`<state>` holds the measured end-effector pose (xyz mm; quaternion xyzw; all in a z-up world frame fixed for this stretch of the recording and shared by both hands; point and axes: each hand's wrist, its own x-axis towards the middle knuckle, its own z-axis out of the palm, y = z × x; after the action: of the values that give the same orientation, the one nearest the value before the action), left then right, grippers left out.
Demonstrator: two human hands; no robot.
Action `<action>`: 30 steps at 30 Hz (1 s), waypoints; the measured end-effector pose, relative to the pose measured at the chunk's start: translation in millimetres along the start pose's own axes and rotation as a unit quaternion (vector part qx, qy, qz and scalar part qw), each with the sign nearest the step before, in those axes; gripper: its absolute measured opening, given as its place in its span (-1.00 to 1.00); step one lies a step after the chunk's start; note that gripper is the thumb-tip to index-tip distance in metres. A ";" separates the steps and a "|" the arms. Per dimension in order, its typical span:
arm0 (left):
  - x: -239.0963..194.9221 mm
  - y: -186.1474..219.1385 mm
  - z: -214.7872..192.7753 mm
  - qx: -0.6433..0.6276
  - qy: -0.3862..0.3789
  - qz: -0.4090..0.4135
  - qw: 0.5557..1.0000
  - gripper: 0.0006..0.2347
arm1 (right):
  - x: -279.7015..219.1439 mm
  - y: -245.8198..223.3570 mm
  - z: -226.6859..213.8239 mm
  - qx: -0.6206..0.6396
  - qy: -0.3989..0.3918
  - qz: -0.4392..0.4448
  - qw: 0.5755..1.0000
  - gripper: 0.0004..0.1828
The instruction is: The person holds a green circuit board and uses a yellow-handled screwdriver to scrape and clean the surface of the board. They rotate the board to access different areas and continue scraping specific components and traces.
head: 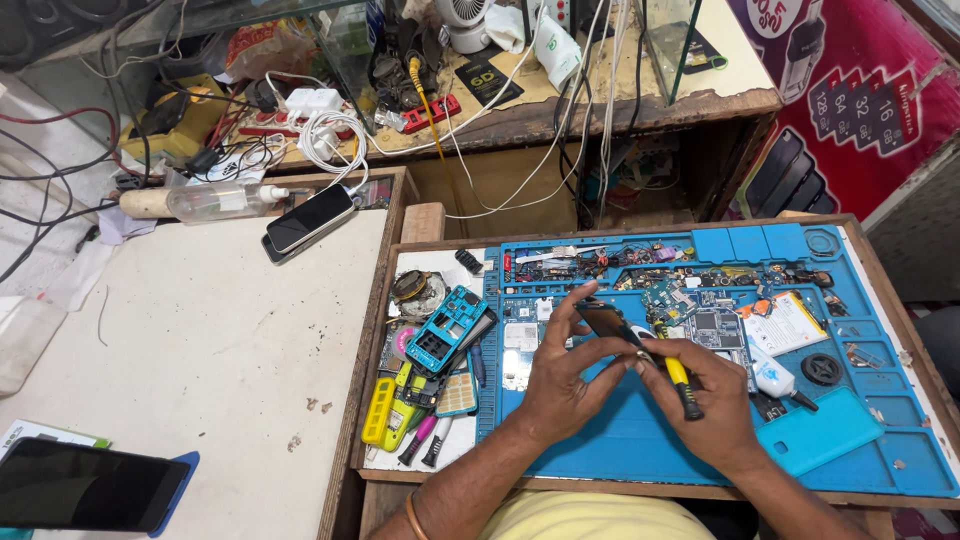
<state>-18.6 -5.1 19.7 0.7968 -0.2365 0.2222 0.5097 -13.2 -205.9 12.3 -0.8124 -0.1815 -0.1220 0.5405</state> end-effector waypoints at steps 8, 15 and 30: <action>-0.4 -2.1 1.7 -0.061 -0.014 0.004 0.998 -0.81 | -3.3 8.9 3.0 0.052 -0.005 0.049 0.997 -0.64; -2.1 -1.7 2.1 -0.073 -0.014 0.003 0.997 -0.82 | -3.3 12.6 2.2 0.074 -0.010 0.051 0.996 -0.64; -8.4 -10.6 4.8 -0.066 -0.013 0.034 0.997 -0.80 | -3.0 10.0 0.7 0.074 -0.022 0.051 0.996 -0.64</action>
<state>-18.3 -4.3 5.4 0.7557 -0.2842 0.2132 0.5501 -11.7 -209.2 2.5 -0.7812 -0.1601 -0.0621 0.6002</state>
